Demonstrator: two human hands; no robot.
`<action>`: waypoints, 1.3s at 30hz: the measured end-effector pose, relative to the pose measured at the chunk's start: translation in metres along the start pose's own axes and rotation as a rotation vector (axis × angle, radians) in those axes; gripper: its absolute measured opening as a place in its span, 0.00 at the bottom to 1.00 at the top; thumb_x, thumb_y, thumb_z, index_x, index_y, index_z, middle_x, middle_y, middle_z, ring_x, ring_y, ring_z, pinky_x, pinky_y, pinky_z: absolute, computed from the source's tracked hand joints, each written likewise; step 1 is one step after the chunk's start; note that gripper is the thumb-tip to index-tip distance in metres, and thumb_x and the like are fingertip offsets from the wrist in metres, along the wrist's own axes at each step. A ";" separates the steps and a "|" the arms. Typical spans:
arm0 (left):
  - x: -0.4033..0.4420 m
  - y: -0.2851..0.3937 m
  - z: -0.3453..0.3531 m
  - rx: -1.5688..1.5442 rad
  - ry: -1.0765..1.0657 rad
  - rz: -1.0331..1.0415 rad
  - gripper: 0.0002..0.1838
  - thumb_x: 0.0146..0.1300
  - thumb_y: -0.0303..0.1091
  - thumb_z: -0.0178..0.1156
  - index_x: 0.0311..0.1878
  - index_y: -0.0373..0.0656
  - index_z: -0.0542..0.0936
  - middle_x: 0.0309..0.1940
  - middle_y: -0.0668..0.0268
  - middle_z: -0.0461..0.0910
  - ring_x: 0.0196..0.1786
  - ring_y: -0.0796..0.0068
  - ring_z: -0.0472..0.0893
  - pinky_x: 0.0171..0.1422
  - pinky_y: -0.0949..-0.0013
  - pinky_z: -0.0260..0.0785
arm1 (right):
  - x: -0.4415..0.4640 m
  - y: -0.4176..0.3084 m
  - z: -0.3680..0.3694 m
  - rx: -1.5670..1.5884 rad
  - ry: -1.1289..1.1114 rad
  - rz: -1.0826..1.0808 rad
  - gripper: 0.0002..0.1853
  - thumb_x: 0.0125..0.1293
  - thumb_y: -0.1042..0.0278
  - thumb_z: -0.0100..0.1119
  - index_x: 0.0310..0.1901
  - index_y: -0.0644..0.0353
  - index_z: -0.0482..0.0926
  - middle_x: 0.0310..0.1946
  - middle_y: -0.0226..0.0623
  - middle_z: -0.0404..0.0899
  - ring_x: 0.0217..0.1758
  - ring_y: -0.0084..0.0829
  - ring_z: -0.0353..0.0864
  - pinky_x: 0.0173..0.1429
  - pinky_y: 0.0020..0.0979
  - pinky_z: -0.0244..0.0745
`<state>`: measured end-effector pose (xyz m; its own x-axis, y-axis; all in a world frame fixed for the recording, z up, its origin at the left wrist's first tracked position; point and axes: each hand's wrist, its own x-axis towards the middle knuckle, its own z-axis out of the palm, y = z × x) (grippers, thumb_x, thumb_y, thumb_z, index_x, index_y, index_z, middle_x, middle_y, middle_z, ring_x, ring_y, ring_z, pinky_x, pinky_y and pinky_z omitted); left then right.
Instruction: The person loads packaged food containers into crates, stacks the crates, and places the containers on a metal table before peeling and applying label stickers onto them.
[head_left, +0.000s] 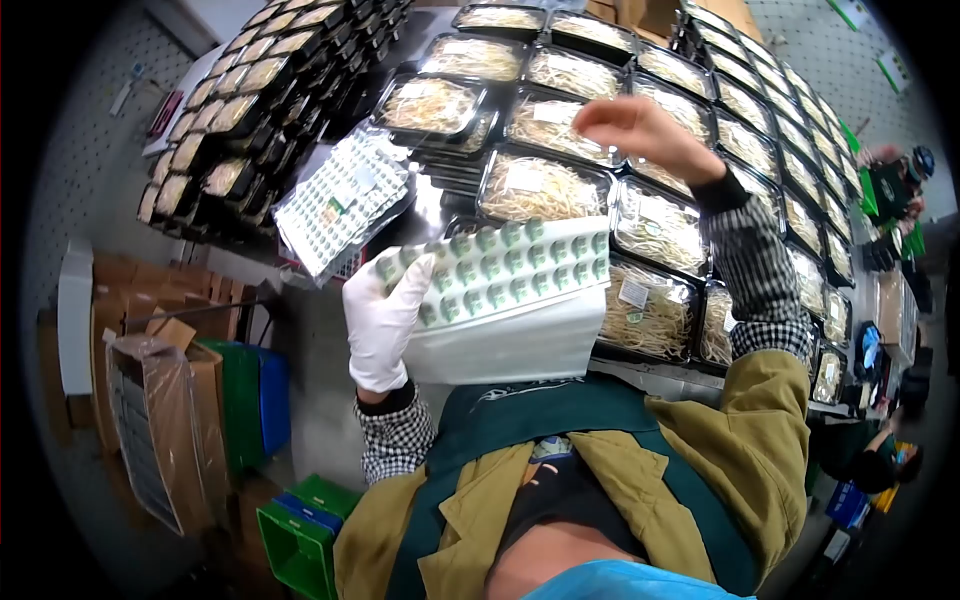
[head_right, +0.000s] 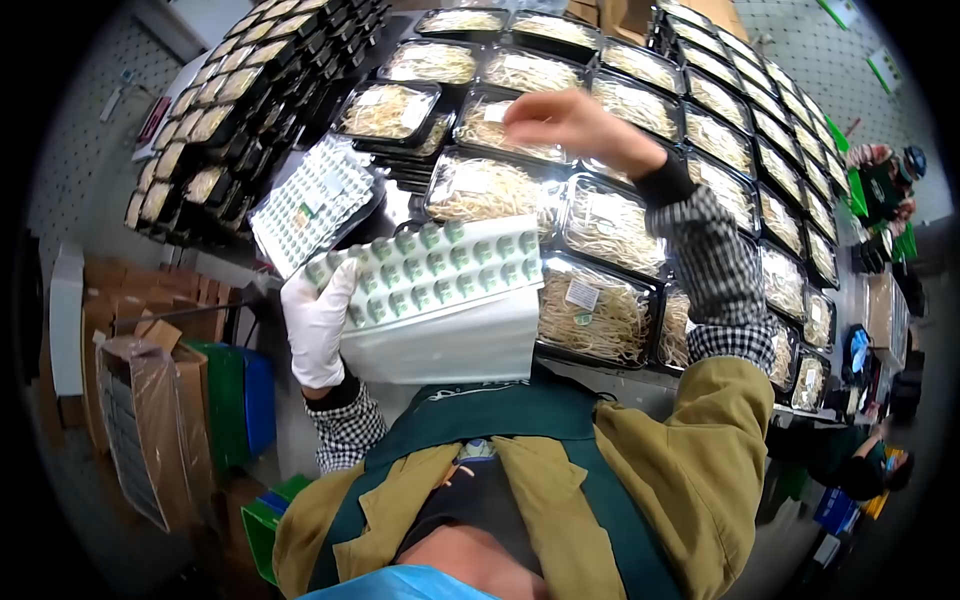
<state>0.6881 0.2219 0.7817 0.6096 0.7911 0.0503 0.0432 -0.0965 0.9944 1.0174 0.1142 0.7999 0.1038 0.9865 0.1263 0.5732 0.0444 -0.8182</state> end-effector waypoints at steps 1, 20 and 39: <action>0.000 0.003 0.003 0.012 -0.006 -0.016 0.08 0.63 0.29 0.61 0.40 0.33 0.81 0.27 0.72 0.80 0.27 0.90 0.73 0.31 0.83 0.65 | -0.003 -0.028 0.019 -0.044 -0.149 -0.177 0.18 0.59 0.60 0.63 0.47 0.60 0.76 0.43 0.38 0.79 0.46 0.28 0.77 0.52 0.31 0.76; -0.021 -0.014 -0.029 -0.026 0.175 -0.062 0.10 0.63 0.31 0.58 0.31 0.34 0.78 0.24 0.73 0.77 0.27 0.86 0.72 0.32 0.80 0.63 | 0.028 0.184 -0.130 -0.298 0.959 0.430 0.29 0.52 0.65 0.66 0.57 0.63 0.71 0.51 0.42 0.77 0.53 0.33 0.77 0.57 0.30 0.71; 0.022 -0.014 -0.084 0.018 0.191 0.031 0.11 0.65 0.35 0.57 0.28 0.41 0.72 0.23 0.76 0.71 0.25 0.87 0.68 0.30 0.80 0.58 | 0.128 0.226 -0.128 -0.375 0.999 0.538 0.24 0.52 0.59 0.62 0.51 0.58 0.76 0.40 0.38 0.83 0.50 0.37 0.80 0.56 0.33 0.72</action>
<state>0.6342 0.2920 0.7772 0.4498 0.8875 0.0997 0.0418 -0.1324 0.9903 1.2649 0.2301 0.7027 0.8942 0.2986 0.3335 0.4468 -0.5498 -0.7057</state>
